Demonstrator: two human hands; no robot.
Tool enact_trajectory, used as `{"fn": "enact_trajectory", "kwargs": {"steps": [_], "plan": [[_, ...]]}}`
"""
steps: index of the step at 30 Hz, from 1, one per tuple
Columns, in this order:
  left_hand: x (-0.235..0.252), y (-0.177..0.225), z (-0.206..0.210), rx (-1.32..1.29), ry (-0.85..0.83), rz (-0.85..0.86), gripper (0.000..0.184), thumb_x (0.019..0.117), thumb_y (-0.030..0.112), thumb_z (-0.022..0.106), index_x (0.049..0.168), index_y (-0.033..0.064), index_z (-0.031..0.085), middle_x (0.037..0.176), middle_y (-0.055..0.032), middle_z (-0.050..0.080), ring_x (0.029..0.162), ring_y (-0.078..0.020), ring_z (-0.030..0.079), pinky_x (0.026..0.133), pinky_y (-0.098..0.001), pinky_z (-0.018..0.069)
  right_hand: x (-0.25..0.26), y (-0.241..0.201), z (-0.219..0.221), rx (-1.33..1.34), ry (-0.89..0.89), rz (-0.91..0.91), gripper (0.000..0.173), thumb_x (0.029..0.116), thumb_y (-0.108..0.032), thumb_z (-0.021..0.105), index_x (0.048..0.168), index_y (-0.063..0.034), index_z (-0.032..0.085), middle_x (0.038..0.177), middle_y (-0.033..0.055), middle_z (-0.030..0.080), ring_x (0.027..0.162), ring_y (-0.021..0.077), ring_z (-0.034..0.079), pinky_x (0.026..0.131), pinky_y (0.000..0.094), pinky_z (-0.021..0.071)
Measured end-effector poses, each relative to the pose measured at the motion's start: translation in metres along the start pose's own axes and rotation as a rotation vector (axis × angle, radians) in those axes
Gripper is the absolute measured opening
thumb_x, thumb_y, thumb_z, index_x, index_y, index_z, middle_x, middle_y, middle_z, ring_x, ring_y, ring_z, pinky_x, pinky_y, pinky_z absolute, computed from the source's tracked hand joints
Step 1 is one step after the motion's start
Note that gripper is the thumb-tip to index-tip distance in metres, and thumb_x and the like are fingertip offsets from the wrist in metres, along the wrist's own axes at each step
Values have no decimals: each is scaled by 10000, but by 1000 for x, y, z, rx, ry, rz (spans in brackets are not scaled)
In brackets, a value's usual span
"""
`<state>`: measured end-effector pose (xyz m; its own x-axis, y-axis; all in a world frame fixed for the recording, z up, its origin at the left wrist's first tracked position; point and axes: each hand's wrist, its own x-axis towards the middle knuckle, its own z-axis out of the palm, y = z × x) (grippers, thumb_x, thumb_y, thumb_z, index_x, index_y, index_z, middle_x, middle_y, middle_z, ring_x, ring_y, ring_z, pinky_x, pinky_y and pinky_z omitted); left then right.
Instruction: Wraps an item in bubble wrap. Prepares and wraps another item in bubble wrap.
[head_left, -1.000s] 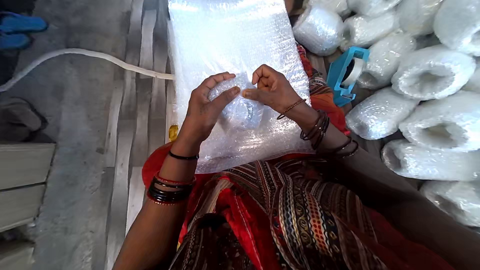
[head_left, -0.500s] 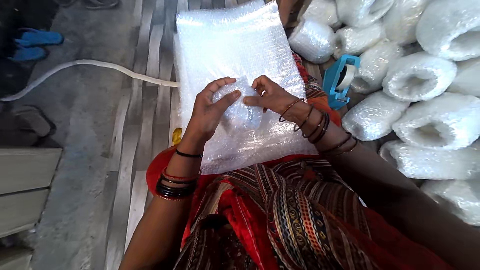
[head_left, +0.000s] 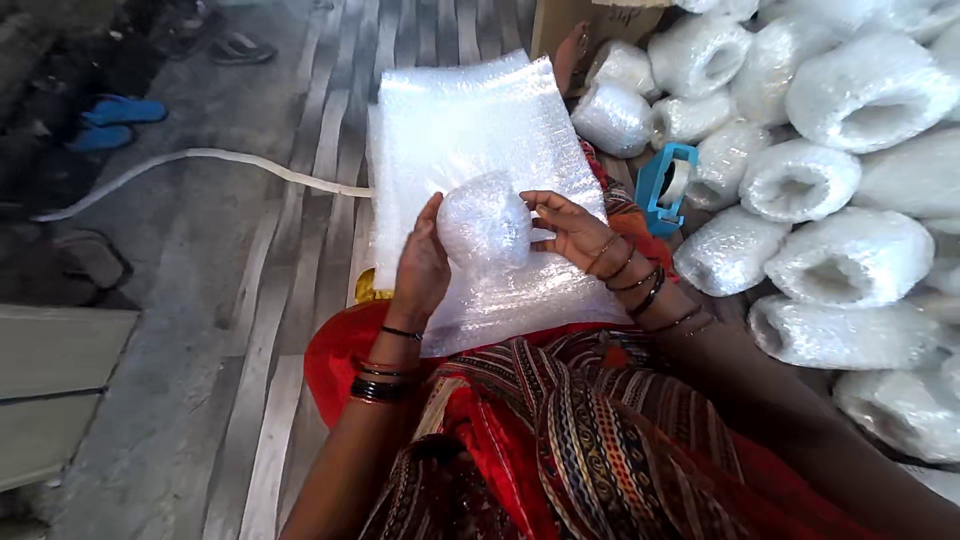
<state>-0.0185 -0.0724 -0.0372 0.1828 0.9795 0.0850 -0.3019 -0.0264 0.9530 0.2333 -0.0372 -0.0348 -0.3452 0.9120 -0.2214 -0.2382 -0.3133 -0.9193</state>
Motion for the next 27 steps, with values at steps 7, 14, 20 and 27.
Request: {"fn": "enact_trajectory", "kwargs": {"steps": [7, 14, 20, 27], "plan": [[-29, 47, 60, -40, 350, -223, 540, 1117, 460, 281, 1614, 259, 224, 1602, -54, 366, 1427, -254, 417, 1099, -499, 424, -7, -52, 33, -254, 11, -127, 426, 1102, -249, 333, 1466, -106, 501, 1422, 68, 558, 1171, 139, 603, 881, 338, 526], [-35, 29, 44, 188, 345, -173, 588, 1098, 424, 345, 1624, 198, 213, 1681, -54, 224, 1511, -253, 288, 1145, -540, 344, 16, -37, 38, -422, 66, -269, 338, 1074, -142, 484, 1355, 8, 595, 1263, 98, 646, 1108, 65, 597, 979, 263, 475], [-4, 58, 54, 789, 110, 134, 574, 1037, 182, 588, 1540, 5, 378, 1582, -183, 398, 1412, -261, 449, 1142, -386, 397, 10, -36, 36, -344, 53, -322, 404, 1099, -195, 367, 1367, 0, 599, 1408, 109, 592, 1264, 130, 568, 1036, 322, 484], [13, 33, 31, 634, 52, 160, 546, 1027, 189, 574, 1538, 107, 401, 1526, -121, 469, 1294, -168, 554, 1044, -368, 492, -6, -48, 13, -533, -131, -460, 201, 908, -158, 702, 1072, -51, 747, 1381, 81, 600, 1291, 135, 561, 968, 290, 543]]}}
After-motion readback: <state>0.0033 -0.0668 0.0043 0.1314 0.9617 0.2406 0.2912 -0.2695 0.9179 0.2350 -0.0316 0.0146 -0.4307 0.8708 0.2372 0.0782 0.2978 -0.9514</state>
